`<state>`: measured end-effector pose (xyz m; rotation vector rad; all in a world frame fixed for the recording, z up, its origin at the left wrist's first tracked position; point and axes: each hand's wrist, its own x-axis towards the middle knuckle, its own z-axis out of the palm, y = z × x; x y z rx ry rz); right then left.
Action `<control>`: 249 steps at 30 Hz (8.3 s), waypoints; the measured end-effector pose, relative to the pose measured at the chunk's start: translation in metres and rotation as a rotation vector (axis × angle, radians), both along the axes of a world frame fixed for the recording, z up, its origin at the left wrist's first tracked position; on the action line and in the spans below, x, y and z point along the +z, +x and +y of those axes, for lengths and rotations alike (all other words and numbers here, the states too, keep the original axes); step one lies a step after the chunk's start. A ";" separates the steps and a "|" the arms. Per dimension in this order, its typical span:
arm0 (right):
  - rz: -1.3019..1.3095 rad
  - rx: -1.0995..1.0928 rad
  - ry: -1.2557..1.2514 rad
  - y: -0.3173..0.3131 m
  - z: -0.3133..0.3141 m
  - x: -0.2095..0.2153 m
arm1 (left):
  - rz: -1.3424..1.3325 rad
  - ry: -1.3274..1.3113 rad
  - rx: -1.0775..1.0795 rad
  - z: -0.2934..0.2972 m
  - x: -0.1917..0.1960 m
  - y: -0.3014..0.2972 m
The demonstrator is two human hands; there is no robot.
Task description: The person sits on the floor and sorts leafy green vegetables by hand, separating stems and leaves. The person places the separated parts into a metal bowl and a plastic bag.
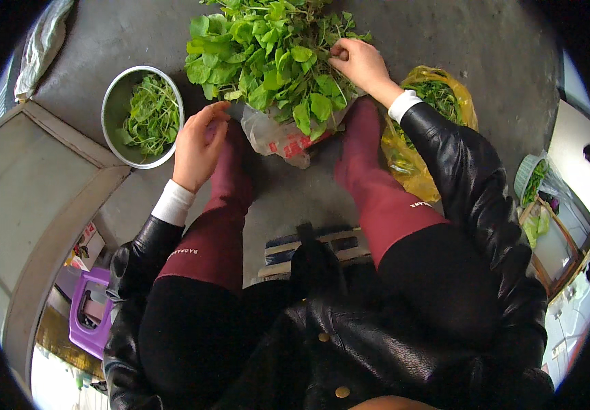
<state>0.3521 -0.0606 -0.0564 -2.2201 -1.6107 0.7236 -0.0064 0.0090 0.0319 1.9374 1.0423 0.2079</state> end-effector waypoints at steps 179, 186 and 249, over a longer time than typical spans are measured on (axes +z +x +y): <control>1.215 -0.210 -0.032 -0.083 -0.006 0.145 | -0.685 -1.457 0.230 0.012 0.045 0.048; 0.989 -0.024 0.008 -0.099 -0.018 0.148 | -0.478 -1.237 -0.026 0.005 0.050 0.053; 0.310 -0.151 -0.153 0.016 -0.063 0.019 | 0.064 -0.050 0.214 0.081 -0.024 -0.047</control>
